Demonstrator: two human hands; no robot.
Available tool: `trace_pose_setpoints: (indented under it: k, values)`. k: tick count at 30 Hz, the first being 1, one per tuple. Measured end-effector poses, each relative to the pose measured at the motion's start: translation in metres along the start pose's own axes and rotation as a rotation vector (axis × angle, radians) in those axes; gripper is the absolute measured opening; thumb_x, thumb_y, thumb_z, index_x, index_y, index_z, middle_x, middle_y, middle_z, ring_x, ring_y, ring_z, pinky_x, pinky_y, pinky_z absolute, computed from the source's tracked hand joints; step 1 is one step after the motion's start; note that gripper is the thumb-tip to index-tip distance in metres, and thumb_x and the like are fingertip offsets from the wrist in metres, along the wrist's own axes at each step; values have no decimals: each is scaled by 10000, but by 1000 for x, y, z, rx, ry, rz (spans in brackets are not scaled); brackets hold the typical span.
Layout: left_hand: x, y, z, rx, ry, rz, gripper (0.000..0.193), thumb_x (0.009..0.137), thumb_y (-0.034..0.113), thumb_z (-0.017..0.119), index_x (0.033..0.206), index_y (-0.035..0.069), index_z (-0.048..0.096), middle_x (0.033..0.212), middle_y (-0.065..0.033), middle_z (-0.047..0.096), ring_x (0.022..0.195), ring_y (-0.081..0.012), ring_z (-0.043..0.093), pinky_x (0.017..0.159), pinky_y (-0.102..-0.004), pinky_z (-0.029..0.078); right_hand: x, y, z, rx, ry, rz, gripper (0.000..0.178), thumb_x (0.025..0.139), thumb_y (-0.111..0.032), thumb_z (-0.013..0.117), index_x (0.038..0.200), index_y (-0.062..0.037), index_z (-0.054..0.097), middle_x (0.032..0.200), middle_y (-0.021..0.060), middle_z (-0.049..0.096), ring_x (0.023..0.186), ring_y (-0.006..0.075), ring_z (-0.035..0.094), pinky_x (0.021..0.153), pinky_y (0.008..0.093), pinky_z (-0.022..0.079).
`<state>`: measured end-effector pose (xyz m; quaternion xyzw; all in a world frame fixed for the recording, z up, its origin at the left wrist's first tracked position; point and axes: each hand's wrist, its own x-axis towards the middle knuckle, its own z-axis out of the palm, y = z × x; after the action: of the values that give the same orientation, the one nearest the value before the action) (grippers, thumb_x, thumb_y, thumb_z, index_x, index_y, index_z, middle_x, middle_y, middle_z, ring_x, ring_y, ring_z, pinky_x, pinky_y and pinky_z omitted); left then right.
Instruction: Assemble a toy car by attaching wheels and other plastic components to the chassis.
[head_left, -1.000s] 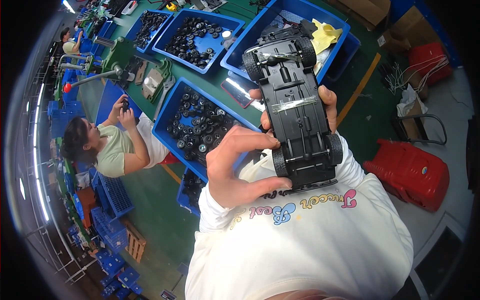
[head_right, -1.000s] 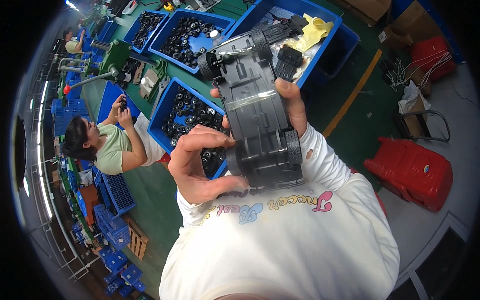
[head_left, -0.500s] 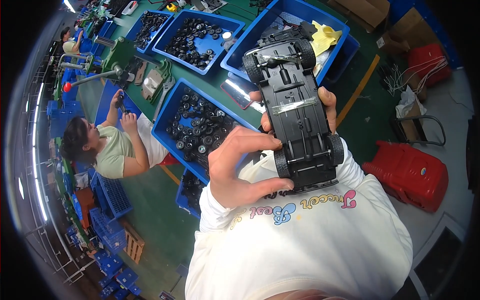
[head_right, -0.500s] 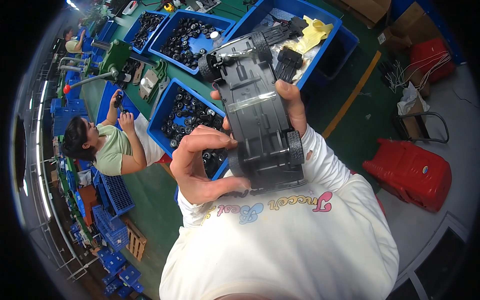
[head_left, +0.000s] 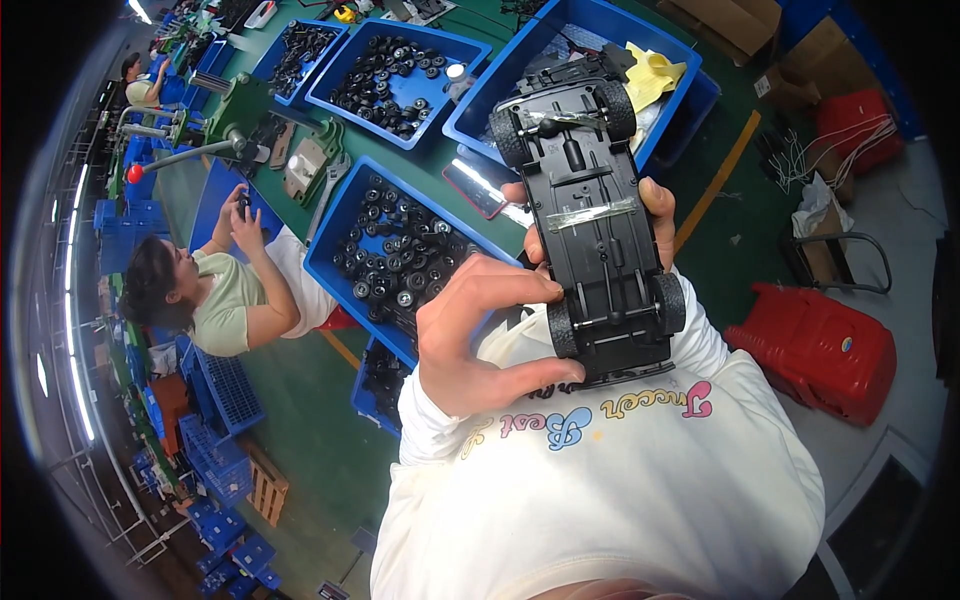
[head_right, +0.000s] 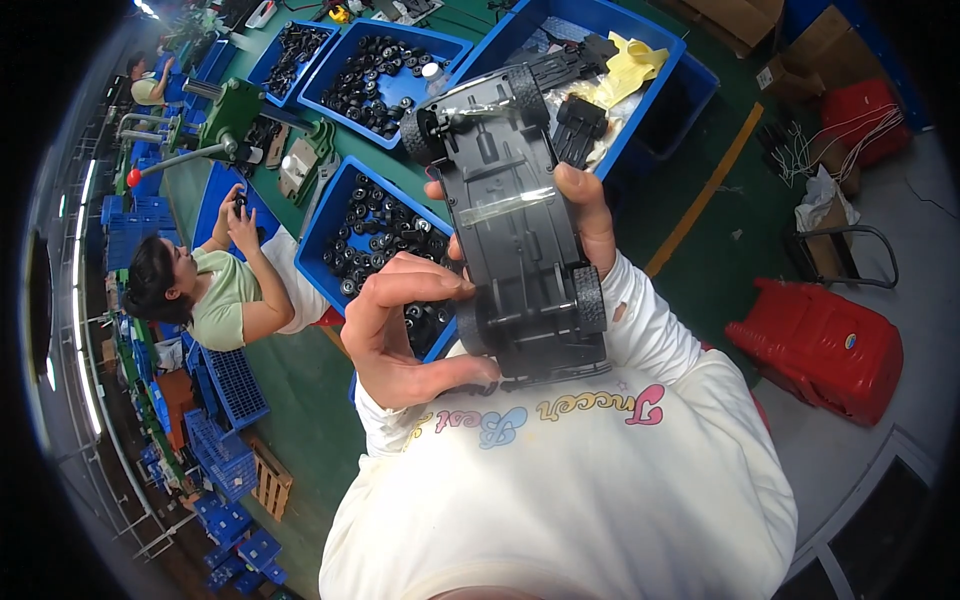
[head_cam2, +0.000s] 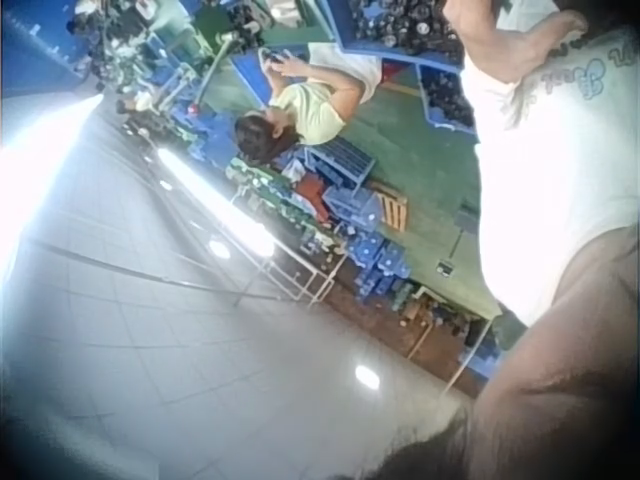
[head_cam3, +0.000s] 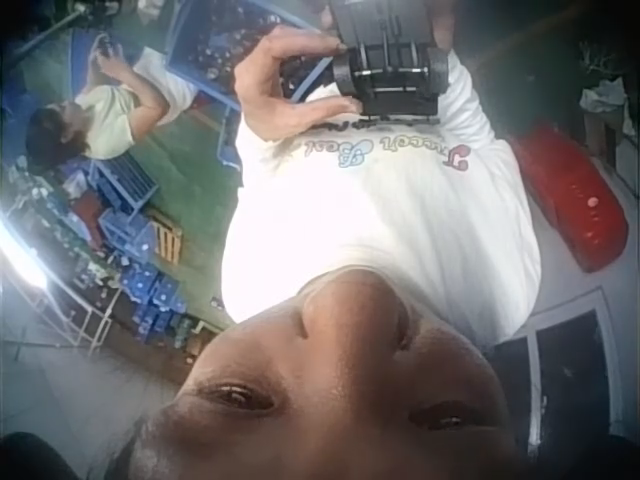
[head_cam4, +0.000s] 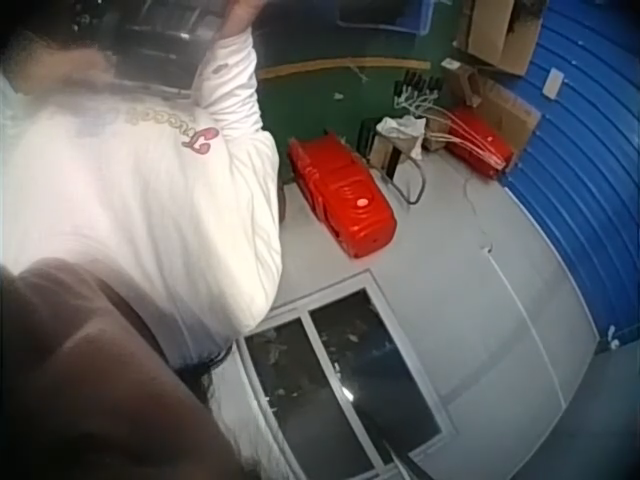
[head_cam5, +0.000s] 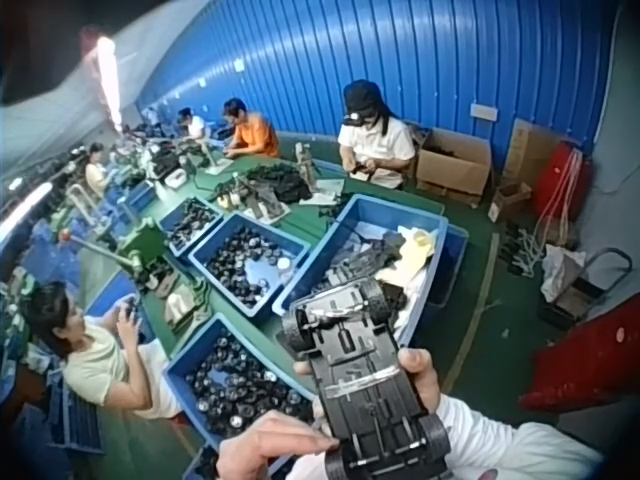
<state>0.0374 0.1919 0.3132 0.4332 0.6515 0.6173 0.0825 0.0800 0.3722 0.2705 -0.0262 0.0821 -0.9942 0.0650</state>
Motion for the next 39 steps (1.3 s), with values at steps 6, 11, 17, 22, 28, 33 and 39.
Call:
trace_pose_setpoints:
  k: [6, 11, 17, 22, 28, 33, 39]
  values:
    - [7, -13, -4, -161, 182, 33, 572, 591, 98, 888, 1075, -4, 600, 1071, -103, 613, 918, -181, 602, 816, -307, 484, -1, 4, 4, -81, 48, 33, 1073, 781, -671, 575, 1358, 180, 267, 926, 322, 601, 738, 350, 678, 598, 384, 605]
    - [31, -10, -9, -49, 423, -164, 525, 782, -3, 710, 1276, -15, 533, 1141, -85, 574, 873, -122, 587, 770, -257, 486, -5, 12, -2, -46, -4, 138, 987, 764, -636, 604, 1376, 91, 335, 995, 341, 582, 782, 402, 667, 638, 424, 605]
    - [30, -13, -10, -96, 414, -234, 398, 809, 42, 736, 1186, -10, 622, 1086, -80, 569, 840, -112, 579, 754, -247, 494, -4, 18, -5, -93, -8, 121, 957, 760, -617, 611, 1373, 71, 351, 1021, 362, 564, 793, 425, 659, 652, 444, 602]
    - [30, -16, -13, -113, 408, -192, 393, 779, 28, 753, 1157, 4, 648, 1082, -82, 575, 846, -118, 578, 759, -248, 490, -6, 15, -4, -137, -43, 178, 958, 756, -616, 613, 1374, 68, 349, 1021, 354, 565, 789, 414, 658, 641, 435, 597]
    - [30, -19, -13, -95, 411, -157, 402, 763, 15, 759, 1150, 2, 651, 1083, -85, 580, 851, -131, 587, 769, -255, 490, -5, 14, -3, -167, -29, 183, 962, 751, -629, 604, 1368, 65, 354, 1015, 337, 573, 790, 398, 661, 640, 416, 594]
    - [32, -18, -11, -103, 431, -144, 410, 748, 11, 769, 1144, 5, 660, 1088, -91, 587, 860, -130, 584, 773, -255, 486, -4, 14, -4, -175, -43, 202, 967, 742, -638, 610, 1363, 60, 361, 1024, 327, 578, 799, 393, 660, 667, 423, 591]
    - [32, -19, -13, -39, 444, -107, 421, 720, 24, 789, 1127, 18, 682, 1069, -95, 607, 895, -143, 572, 785, -269, 466, -5, 14, -4, -173, -50, 199, 975, 735, -640, 619, 1366, 58, 360, 1027, 331, 576, 806, 392, 658, 678, 420, 589]
